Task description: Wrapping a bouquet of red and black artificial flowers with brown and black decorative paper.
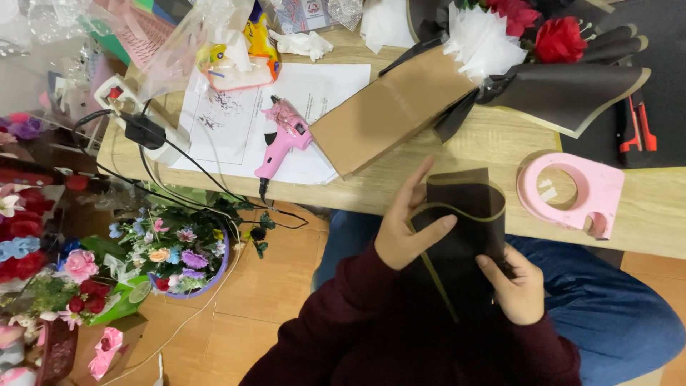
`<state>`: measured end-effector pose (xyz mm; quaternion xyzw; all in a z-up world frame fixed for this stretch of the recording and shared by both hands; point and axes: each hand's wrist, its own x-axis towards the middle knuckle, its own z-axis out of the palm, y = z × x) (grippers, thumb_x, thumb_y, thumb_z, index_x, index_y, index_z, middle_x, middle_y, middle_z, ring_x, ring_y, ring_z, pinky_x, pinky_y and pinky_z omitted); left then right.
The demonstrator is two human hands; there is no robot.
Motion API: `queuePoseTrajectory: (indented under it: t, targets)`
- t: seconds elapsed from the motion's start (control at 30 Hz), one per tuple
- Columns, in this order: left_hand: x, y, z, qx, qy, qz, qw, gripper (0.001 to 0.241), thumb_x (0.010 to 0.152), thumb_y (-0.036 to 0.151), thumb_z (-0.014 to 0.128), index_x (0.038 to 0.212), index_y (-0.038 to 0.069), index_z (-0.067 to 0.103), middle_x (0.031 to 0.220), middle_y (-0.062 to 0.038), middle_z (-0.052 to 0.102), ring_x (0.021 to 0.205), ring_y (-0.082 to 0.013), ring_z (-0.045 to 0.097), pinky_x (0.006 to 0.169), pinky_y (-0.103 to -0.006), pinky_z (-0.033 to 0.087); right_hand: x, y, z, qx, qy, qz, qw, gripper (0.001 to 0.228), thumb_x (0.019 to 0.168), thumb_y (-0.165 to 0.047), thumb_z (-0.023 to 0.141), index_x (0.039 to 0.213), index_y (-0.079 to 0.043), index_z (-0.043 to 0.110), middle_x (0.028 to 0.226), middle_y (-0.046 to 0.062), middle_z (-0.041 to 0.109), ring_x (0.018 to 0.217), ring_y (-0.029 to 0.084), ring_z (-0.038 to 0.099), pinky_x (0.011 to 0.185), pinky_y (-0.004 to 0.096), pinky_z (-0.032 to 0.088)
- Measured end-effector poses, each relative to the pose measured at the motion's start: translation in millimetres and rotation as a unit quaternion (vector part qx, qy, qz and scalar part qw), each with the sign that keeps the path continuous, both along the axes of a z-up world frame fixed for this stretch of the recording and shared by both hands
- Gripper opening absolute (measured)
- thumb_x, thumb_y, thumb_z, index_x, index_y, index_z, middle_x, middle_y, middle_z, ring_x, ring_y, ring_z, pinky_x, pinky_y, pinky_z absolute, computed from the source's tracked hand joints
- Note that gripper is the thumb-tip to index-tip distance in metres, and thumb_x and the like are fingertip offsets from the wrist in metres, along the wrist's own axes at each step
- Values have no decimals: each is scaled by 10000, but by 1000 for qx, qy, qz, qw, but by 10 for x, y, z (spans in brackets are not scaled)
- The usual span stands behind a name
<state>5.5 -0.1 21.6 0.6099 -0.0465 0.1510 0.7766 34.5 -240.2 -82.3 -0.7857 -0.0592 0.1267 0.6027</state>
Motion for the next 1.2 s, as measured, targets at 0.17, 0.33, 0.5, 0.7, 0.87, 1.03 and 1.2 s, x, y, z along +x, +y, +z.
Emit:
queuePoseTrajectory:
  t: [0.17,0.33,0.5,0.7,0.87,1.03,1.2]
  targets:
    - [199,255,321,55,143,-5,988,761,823,370,762,1510,200,481,1296,-67,694,1081,-156,709,917,-275,584,77,-79,23,-71,-24,8,997,161,920,-104,738,1076,-69,744,1027,7,731,780,76,590,578,223,447]
    - [408,315,331,143,104,8,984,385,934,391,656,1205,128,730,1299,-60,735,1239,-171,685,1068,-275,539,97,-131,-75,-47,-79,38,995,123,925,-64,729,1046,-42,734,1112,19,727,1052,97,607,991,252,450]
    - [467,276,196,50,81,22,995,161,961,236,698,1030,105,760,1068,-47,779,1025,-157,730,952,-268,590,96,-141,-141,-57,-38,24,997,310,931,-106,698,1232,-32,722,1219,53,731,1122,109,611,1024,271,456]
    - [481,255,26,9,60,-14,998,440,959,373,669,1308,123,568,1367,-60,585,1222,-188,624,1045,-292,520,122,-134,-100,-64,-41,22,997,293,954,-150,691,1220,-34,732,1167,27,730,1072,91,600,972,259,462]
    - [401,259,-463,-88,35,-98,991,1148,811,656,740,1652,132,162,1367,-164,605,1221,-263,629,1065,-390,539,137,-81,-4,-49,-47,0,998,333,965,-164,672,1263,-22,712,1219,58,724,1110,115,613,979,271,476]
    - [108,-158,-762,-128,90,-52,986,1074,696,215,865,1572,19,276,1526,-223,471,1448,-291,451,1214,-444,402,137,-36,25,-34,-11,4,999,288,968,-159,671,1217,-25,727,1169,57,738,1065,123,633,934,274,499]
    - [37,-408,-723,-205,223,21,953,641,722,222,858,1285,51,604,1289,-130,677,1188,-240,652,1028,-374,565,133,-11,-3,-62,-15,11,998,265,963,-151,676,1202,-54,736,1152,38,745,1059,108,635,939,270,493]
